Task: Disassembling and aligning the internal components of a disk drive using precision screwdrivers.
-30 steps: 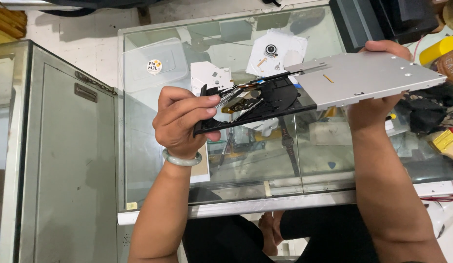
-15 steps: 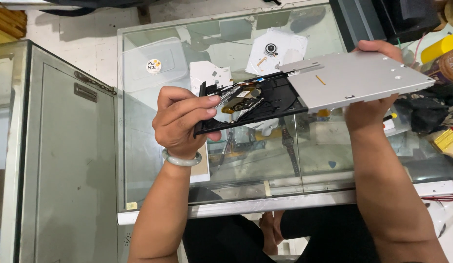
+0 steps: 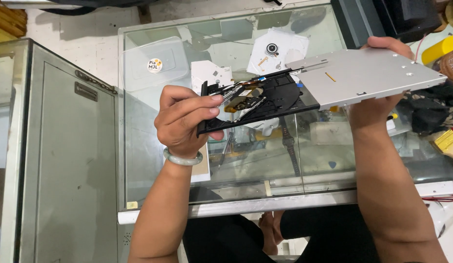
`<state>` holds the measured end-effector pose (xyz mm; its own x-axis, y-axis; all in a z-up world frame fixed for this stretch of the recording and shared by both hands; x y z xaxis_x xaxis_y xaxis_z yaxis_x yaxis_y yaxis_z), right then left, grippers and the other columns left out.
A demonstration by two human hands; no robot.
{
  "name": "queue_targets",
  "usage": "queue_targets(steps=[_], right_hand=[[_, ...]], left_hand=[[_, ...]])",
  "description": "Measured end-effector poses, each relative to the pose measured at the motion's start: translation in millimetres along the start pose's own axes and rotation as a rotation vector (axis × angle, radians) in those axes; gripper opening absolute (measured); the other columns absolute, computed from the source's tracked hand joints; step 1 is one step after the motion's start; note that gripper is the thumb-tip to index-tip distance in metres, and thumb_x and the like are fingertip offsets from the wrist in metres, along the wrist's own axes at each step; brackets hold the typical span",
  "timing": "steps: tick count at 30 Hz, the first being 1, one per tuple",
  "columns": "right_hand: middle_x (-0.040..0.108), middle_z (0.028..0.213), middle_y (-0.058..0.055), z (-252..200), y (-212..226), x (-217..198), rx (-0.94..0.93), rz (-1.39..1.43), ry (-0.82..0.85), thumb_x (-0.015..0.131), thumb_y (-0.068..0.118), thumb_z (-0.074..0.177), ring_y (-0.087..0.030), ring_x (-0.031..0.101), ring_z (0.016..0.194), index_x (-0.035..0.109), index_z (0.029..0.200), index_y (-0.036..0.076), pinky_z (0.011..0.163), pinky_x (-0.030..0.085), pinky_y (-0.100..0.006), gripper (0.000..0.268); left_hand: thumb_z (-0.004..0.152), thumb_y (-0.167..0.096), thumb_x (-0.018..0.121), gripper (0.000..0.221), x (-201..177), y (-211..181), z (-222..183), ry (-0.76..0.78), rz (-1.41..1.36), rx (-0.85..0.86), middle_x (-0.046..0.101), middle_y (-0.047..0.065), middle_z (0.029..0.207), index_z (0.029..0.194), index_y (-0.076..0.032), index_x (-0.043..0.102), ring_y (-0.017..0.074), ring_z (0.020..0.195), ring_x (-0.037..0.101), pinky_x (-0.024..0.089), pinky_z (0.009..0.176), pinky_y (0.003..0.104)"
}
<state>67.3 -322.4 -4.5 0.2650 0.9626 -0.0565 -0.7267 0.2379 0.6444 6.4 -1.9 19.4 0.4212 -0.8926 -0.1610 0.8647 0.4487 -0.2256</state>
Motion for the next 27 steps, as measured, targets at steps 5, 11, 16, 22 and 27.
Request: queue_targets(steps=[5, 11, 16, 22, 27], right_hand=[[0.049, 0.098, -0.012, -17.0, -23.8, -4.2, 0.229, 0.118, 0.069, 0.057, 0.026, 0.113, -0.021, 0.051, 0.084, 0.051, 0.113, 0.002, 0.072, 0.044, -0.034, 0.025], [0.042, 0.061, -0.002, -17.6, -27.6, -5.5, 0.516, -0.010, 0.085, 0.057, 0.019, 0.117, -0.011, 0.039, 0.053, 0.052, 0.082, 0.007, 0.049, 0.031, -0.029, 0.038], [0.030, 0.057, 0.005, -12.2, -34.6, -10.4, 0.614, 0.107, -0.072, 0.060, 0.021, 0.112, -0.008, 0.029, 0.048, 0.042, 0.074, 0.013, 0.042, 0.020, -0.030, 0.043], [0.034, 0.060, 0.005, -13.9, -40.5, -11.5, 0.630, 0.112, -0.123, 0.062, 0.021, 0.113, -0.007, 0.030, 0.052, 0.048, 0.077, 0.013, 0.047, 0.022, -0.028, 0.039], [0.021, 0.054, 0.003, -4.3, -35.7, -7.7, 0.677, 0.237, -0.030, 0.058, 0.028, 0.116, -0.008, 0.018, 0.044, 0.050, 0.090, 0.008, 0.044, 0.014, -0.029, 0.034]], left_hand=[[0.097, -0.043, 0.062, 0.042, 2.3, -3.6, 3.3, -0.002, -0.051, -0.195, 0.074, 0.012, 0.098, 0.087, -0.003, 0.066, 0.0253, 0.072, 0.058, 0.046, 0.068, 0.032], [0.099, -0.037, 0.066, 0.047, 4.0, 23.6, -13.7, -0.107, -0.137, -0.926, 0.032, -0.005, 0.068, 0.067, -0.011, 0.045, 0.0107, 0.069, 0.028, 0.026, 0.064, 0.026], [0.097, -0.036, 0.067, 0.054, 10.7, 29.9, -17.2, -0.127, -0.200, -1.140, 0.021, -0.009, 0.066, 0.062, -0.017, 0.031, 0.0084, 0.067, 0.023, 0.041, 0.067, 0.021], [0.095, -0.044, 0.065, 0.041, 10.7, 35.4, -23.5, -0.093, -0.212, -1.174, 0.073, -0.002, 0.086, 0.090, -0.005, 0.077, 0.0065, 0.085, 0.060, 0.049, 0.079, 0.023], [0.085, -0.019, 0.085, 0.027, 8.1, 33.5, -16.6, 0.040, -0.394, -0.907, 0.062, 0.015, 0.135, 0.104, -0.006, 0.073, 0.0232, 0.120, 0.063, 0.056, 0.092, 0.030]])
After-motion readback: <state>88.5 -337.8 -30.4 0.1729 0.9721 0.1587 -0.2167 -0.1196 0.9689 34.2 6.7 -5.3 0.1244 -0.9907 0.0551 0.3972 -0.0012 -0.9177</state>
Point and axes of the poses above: each hand's wrist, its own z-axis towards the middle knuckle, its own x-axis out of the palm, y = z × x, the point moved 2 cm from there along z, towards the middle knuckle
